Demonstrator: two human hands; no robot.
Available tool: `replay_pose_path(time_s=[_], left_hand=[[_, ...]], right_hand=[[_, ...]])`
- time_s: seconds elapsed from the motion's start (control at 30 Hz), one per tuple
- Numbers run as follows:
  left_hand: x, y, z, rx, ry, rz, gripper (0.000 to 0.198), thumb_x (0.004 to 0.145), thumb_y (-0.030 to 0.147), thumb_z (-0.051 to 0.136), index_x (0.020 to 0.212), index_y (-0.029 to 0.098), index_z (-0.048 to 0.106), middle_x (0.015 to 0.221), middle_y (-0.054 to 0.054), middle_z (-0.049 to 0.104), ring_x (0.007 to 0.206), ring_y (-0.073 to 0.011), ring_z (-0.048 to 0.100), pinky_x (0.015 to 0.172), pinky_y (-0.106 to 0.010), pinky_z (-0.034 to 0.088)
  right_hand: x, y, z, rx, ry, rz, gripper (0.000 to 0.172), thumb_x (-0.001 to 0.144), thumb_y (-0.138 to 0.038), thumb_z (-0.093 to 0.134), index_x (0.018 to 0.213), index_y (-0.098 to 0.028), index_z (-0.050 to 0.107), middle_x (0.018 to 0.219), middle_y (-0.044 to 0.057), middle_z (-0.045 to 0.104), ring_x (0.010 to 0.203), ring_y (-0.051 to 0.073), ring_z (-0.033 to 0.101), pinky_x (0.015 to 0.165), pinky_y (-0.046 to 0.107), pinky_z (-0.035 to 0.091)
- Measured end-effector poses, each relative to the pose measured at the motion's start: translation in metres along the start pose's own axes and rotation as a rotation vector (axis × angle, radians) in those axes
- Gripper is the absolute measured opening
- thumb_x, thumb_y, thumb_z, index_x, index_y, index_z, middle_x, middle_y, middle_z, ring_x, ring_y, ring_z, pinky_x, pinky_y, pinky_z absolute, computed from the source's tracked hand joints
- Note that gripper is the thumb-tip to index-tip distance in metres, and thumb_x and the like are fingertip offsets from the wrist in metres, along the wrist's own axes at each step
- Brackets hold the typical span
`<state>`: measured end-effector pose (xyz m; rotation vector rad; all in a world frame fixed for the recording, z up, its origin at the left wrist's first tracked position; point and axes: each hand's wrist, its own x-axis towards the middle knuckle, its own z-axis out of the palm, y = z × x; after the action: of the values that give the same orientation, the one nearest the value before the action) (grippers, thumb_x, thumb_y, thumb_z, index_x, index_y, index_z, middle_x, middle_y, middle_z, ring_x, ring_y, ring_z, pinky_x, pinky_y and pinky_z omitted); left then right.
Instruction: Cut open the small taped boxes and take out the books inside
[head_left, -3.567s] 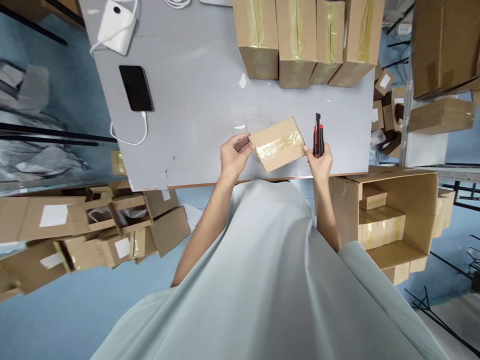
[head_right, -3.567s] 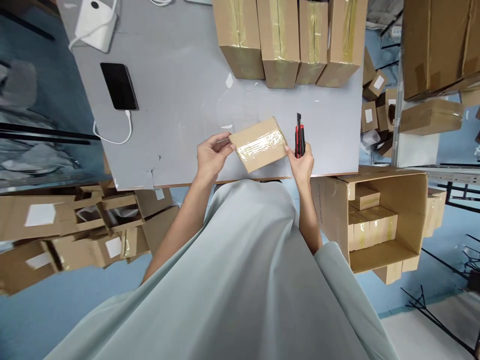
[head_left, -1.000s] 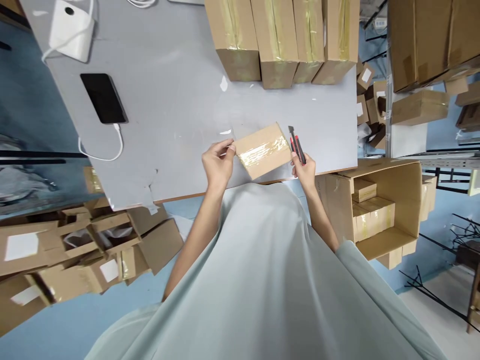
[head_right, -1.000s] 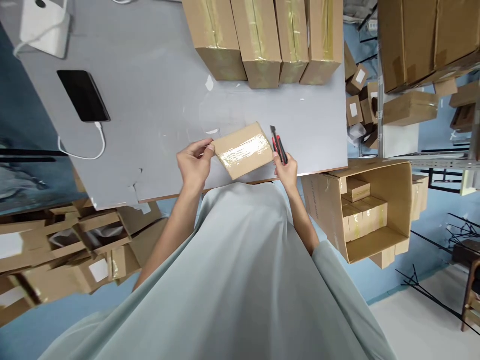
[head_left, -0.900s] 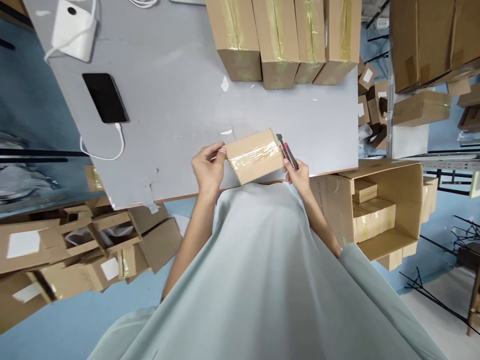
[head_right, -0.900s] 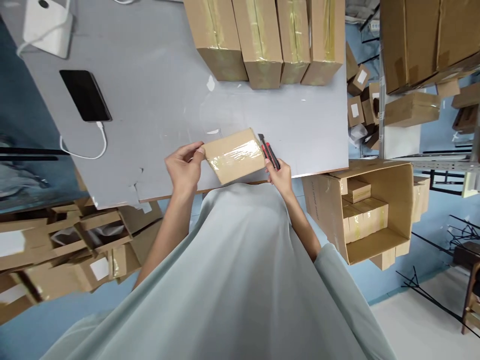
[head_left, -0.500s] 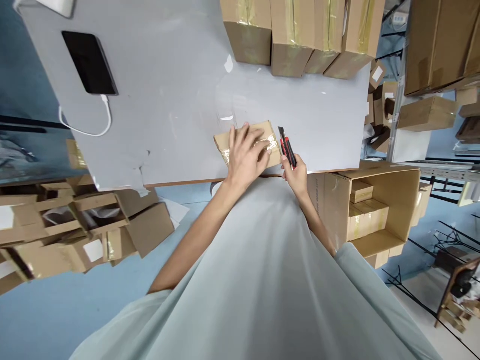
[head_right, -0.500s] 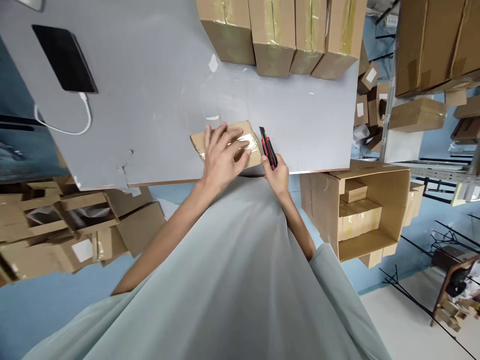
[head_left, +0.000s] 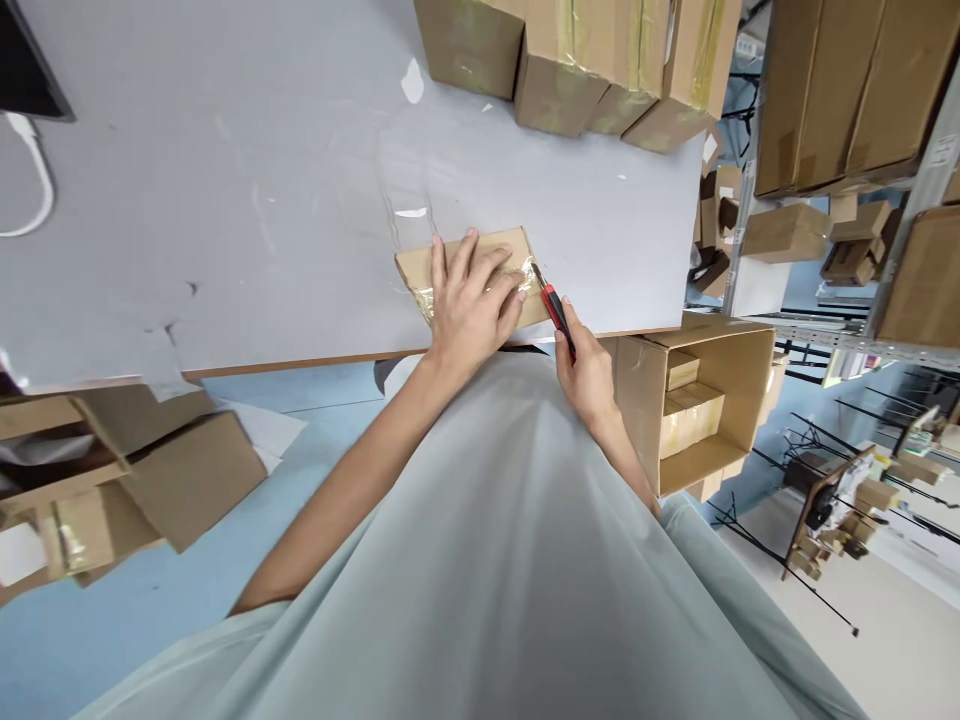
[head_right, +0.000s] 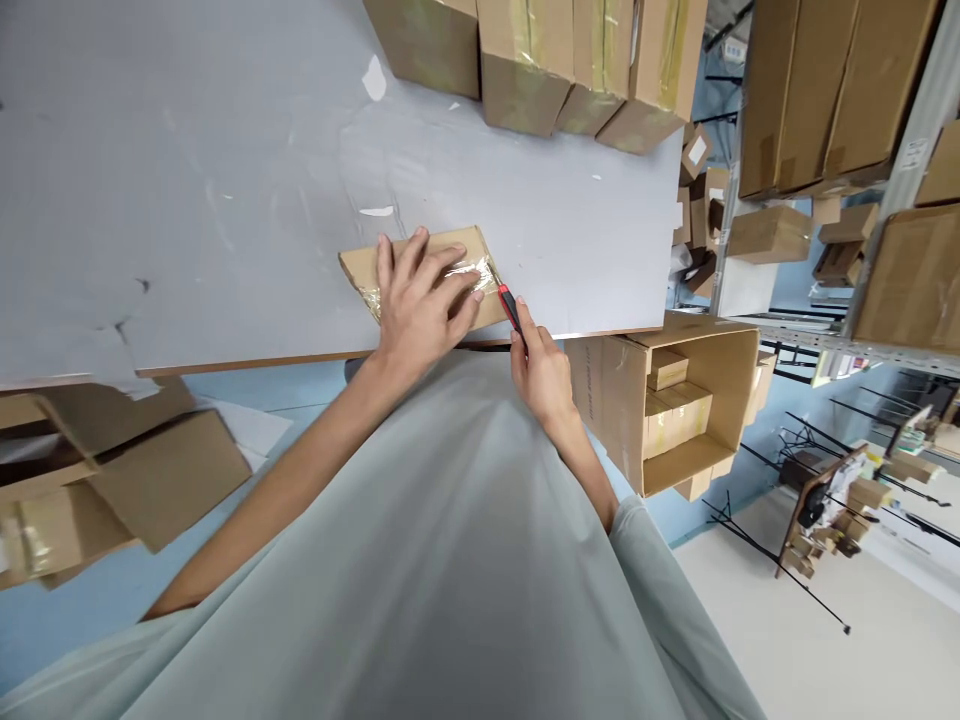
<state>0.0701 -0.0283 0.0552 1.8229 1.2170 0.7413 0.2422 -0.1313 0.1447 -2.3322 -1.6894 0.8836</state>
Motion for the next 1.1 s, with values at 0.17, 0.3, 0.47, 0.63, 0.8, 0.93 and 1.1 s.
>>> replay_pose_path(time_s=[0.17, 0.3, 0.47, 0.63, 0.8, 0.93, 1.1], left_hand=[[0.0, 0.003, -0.002, -0.119, 0.003, -0.023, 0.038, 0.105, 0.064, 0.069, 0.124, 0.033, 0.077, 0.16, -0.009, 0.069, 0.173, -0.0457, 0.036, 0.143, -0.081, 0.005], [-0.002, 0.001, -0.006, -0.134, -0.028, 0.024, 0.046, 0.098, 0.063, 0.079, 0.133, 0.034, 0.076, 0.161, -0.008, 0.067, 0.176, -0.0453, 0.031, 0.145, -0.077, 0.003], [-0.004, 0.001, -0.012, -0.17, -0.085, 0.046, 0.06, 0.091, 0.064, 0.085, 0.142, 0.034, 0.074, 0.168, -0.009, 0.063, 0.176, -0.0513, 0.027, 0.144, -0.079, 0.003], [-0.006, 0.0, -0.018, -0.208, -0.123, 0.057, 0.07, 0.091, 0.071, 0.083, 0.147, 0.031, 0.073, 0.172, -0.012, 0.06, 0.176, -0.0534, 0.024, 0.143, -0.081, 0.005], [-0.007, -0.003, -0.017, -0.191, -0.144, 0.082, 0.068, 0.094, 0.071, 0.08, 0.149, 0.032, 0.072, 0.175, -0.012, 0.058, 0.177, -0.05, 0.024, 0.144, -0.078, 0.006], [-0.008, -0.003, -0.015, -0.212, -0.136, 0.078, 0.064, 0.094, 0.069, 0.08, 0.146, 0.032, 0.074, 0.174, -0.011, 0.059, 0.178, -0.0479, 0.024, 0.145, -0.077, 0.003], [-0.008, -0.003, -0.014, -0.191, -0.143, 0.062, 0.069, 0.097, 0.081, 0.069, 0.14, 0.028, 0.077, 0.174, -0.009, 0.06, 0.18, -0.045, 0.013, 0.146, -0.074, 0.004]], right_hand=[[-0.001, -0.021, 0.003, -0.128, -0.022, 0.114, 0.066, 0.12, -0.038, 0.035, 0.185, -0.034, 0.031, 0.116, 0.01, 0.071, 0.094, 0.026, 0.074, 0.091, 0.035, 0.062], [-0.003, -0.032, 0.008, -0.178, 0.016, 0.145, 0.068, 0.119, -0.033, 0.034, 0.186, -0.037, 0.027, 0.111, 0.008, 0.067, 0.089, 0.024, 0.07, 0.088, 0.033, 0.061], [-0.007, -0.048, 0.006, -0.254, 0.016, 0.16, 0.067, 0.12, -0.032, 0.034, 0.186, -0.036, 0.027, 0.112, 0.008, 0.069, 0.092, 0.024, 0.071, 0.087, 0.029, 0.059], [-0.007, -0.068, 0.007, -0.363, -0.02, 0.239, 0.071, 0.119, -0.027, 0.034, 0.187, -0.037, 0.019, 0.12, 0.01, 0.069, 0.092, 0.024, 0.072, 0.086, 0.031, 0.059], [-0.004, -0.09, 0.011, -0.436, -0.037, 0.318, 0.076, 0.117, -0.025, 0.036, 0.187, -0.041, 0.011, 0.118, 0.011, 0.067, 0.088, 0.024, 0.074, 0.086, 0.037, 0.062], [-0.004, -0.106, 0.01, -0.49, -0.062, 0.385, 0.078, 0.116, -0.02, 0.036, 0.187, -0.041, 0.011, 0.117, 0.012, 0.068, 0.085, 0.024, 0.075, 0.084, 0.04, 0.064], [-0.014, -0.108, 0.004, -0.537, -0.103, 0.405, 0.082, 0.115, -0.017, 0.037, 0.188, -0.038, 0.008, 0.114, 0.014, 0.07, 0.084, 0.025, 0.077, 0.083, 0.04, 0.066]])
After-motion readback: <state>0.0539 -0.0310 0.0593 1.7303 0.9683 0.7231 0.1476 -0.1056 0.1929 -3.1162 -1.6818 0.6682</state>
